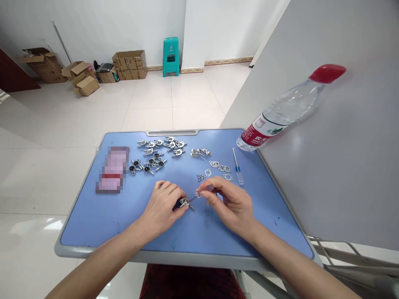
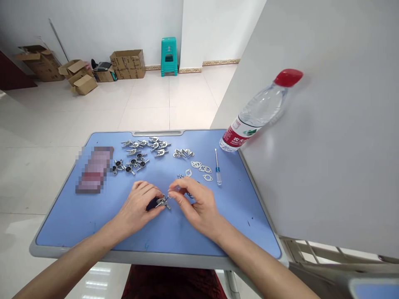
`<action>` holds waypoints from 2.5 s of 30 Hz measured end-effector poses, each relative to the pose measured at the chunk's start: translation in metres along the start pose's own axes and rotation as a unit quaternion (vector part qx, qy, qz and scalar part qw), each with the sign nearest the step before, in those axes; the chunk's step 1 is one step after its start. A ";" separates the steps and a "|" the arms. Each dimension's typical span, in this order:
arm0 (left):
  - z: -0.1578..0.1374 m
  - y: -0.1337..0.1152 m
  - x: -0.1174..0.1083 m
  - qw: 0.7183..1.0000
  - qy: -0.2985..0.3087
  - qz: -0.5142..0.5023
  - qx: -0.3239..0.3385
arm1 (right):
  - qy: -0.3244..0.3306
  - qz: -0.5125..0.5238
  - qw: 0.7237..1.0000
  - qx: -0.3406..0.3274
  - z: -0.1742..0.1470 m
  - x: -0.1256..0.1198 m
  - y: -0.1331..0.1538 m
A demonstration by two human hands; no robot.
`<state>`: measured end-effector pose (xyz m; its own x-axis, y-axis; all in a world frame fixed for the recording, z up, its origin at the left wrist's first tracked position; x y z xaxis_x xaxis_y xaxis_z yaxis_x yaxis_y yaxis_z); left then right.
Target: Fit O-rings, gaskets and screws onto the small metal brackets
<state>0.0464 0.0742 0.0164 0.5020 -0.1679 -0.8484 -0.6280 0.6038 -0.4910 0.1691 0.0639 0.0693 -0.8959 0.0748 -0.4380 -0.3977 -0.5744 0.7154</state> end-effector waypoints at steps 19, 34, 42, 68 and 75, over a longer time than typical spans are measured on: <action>0.001 0.001 0.004 1.000 -0.005 -0.004 0.005 | 0.050 -0.021 0.994 -0.094 0.002 0.017 0.016; 0.002 0.000 0.005 1.000 -0.017 0.009 0.006 | 0.074 -0.047 0.977 -0.195 0.001 0.032 0.040; 0.001 -0.001 0.005 0.999 -0.026 0.019 0.023 | 0.006 -0.052 0.986 -0.160 0.001 0.025 0.029; 0.002 -0.002 0.007 0.999 -0.024 0.010 0.021 | 0.068 -0.007 0.980 -0.188 -0.004 0.028 0.031; 0.001 -0.003 0.007 0.999 -0.027 0.017 0.028 | 0.018 0.006 0.985 -0.173 0.000 0.020 0.031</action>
<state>0.0527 0.0723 0.0125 0.5128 -0.1047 -0.8521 -0.6119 0.6516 -0.4483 0.1390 0.0471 0.0830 -0.8897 0.0410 -0.4547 -0.2903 -0.8195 0.4942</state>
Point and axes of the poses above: each hand's wrist, its own z-axis towards the middle knuckle, its own x-axis out of the palm, y = z × x, the point moved 9 cm from there along z, towards the middle knuckle
